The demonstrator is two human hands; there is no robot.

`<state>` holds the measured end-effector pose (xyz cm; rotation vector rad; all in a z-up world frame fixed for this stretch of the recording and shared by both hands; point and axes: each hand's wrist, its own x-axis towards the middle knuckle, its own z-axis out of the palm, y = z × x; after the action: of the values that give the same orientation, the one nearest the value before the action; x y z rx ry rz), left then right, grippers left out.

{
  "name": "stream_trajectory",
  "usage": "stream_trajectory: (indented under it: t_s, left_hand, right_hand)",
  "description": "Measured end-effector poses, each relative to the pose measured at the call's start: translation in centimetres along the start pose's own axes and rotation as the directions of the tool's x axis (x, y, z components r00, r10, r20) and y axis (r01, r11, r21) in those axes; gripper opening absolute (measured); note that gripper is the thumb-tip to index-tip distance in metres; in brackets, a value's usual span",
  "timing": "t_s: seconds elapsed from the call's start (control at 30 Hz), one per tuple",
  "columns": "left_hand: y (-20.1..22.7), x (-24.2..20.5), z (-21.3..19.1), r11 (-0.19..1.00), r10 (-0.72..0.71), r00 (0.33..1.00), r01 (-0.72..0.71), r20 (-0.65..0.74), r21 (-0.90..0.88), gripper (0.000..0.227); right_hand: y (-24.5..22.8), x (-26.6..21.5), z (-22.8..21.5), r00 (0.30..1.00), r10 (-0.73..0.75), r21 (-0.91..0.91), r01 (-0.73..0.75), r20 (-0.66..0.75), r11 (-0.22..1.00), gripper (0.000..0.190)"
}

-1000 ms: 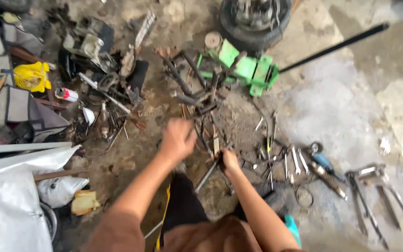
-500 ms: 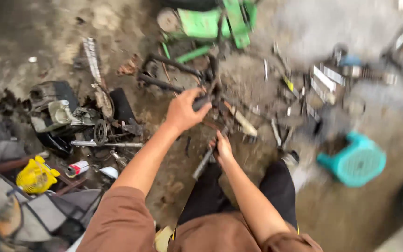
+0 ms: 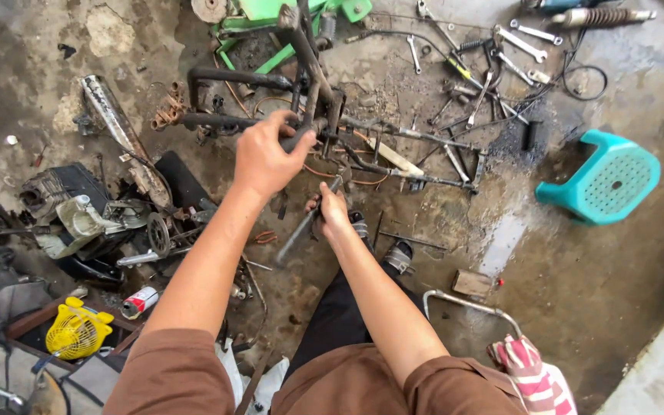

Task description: The person uses a hammer to strike and adjust a metal frame structure, likely part of a vehicle. They then use a wrench to tighten bolts on the frame. The task involves repeated hammering and wrenching actions on the metal components.

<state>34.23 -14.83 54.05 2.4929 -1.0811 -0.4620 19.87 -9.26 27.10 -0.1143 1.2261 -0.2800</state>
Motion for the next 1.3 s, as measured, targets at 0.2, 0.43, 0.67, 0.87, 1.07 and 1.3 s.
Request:
stream_trajectory:
  t_s: [0.2, 0.43, 0.67, 0.87, 1.07, 1.3]
  left_hand:
    - [-0.3, -0.2, 0.0, 0.999, 0.030, 1.000, -0.030, -0.008, 0.039, 0.039]
    - [-0.3, 0.1, -0.2, 0.999, 0.040, 0.999, -0.040, -0.020, -0.003, 0.039]
    - [1.0, 0.1, -1.8, 0.992, 0.118, 0.991, -0.116, 0.057, -0.040, 0.045]
    - [0.1, 0.4, -1.3, 0.979, 0.204, 0.979, -0.204, 0.018, -0.023, 0.045]
    - [-0.2, 0.8, -0.3, 0.987, 0.156, 0.988, -0.156, 0.018, -0.028, 0.043]
    - [0.3, 0.6, -0.8, 0.991, 0.130, 0.990, -0.128, 0.050, -0.036, 0.040]
  right_hand:
    - [-1.8, -1.4, 2.5, 0.997, 0.069, 0.126, -0.074, 0.039, 0.989, 0.022]
    - [-0.3, -0.1, 2.8, 0.997, 0.052, 0.066, -0.055, 0.054, 0.996, 0.024]
    - [-2.6, -1.1, 1.8, 0.949, 0.218, 0.163, -0.258, 0.228, 0.952, 0.017]
    - [-4.2, 0.6, 1.4, 0.968, 0.250, -0.295, -0.229, 0.035, 0.928, 0.048]
    - [-4.4, 2.7, 1.3, 0.899, 0.436, -0.041, -0.437, -0.030, 0.898, 0.010]
    - [-4.5, 3.9, 3.2, 0.877, 0.466, 0.052, -0.474, 0.113, 0.879, 0.014]
